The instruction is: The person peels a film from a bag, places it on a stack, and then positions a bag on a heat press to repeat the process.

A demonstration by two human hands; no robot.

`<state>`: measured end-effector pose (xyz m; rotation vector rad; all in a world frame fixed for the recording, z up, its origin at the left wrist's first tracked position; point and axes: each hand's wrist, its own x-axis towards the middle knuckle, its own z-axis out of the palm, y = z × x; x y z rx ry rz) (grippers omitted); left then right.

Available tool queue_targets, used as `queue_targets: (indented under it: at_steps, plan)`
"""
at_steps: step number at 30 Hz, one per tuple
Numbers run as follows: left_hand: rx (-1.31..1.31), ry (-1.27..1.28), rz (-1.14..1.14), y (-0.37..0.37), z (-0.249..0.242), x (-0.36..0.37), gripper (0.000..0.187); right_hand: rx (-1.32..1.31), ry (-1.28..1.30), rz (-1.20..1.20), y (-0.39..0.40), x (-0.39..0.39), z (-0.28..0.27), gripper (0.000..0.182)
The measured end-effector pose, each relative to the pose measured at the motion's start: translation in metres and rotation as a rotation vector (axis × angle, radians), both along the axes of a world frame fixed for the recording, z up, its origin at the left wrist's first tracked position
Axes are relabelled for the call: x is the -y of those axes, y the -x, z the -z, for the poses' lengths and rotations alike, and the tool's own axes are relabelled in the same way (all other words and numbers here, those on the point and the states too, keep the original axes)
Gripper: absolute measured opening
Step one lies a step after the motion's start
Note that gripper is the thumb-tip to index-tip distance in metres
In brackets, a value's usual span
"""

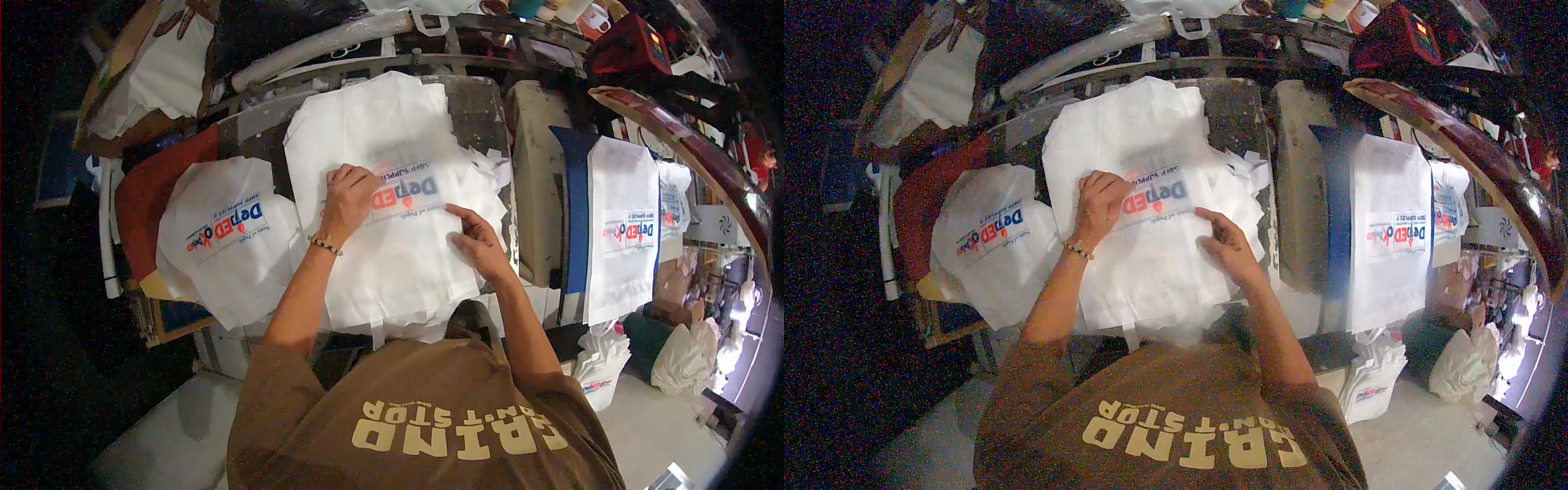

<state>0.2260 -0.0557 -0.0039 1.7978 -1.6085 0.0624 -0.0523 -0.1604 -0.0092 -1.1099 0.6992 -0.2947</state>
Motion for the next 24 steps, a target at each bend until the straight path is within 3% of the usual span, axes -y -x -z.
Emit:
queue_targets:
  at_steps: [4,12,24]
  plan:
    - [-0.062,0.005,-0.007,-0.002,0.004,0.001,0.009,-0.005,0.001,0.000,0.000,-0.001,-0.005,0.055]
    - [-0.486,-0.057,0.026,-0.011,0.010,-0.015,0.011,0.018,0.003,0.033,-0.003,-0.002,-0.006,0.053]
    - [-0.316,-0.148,0.028,-0.020,0.014,-0.043,0.020,0.001,0.023,0.017,0.000,0.000,0.001,0.054]
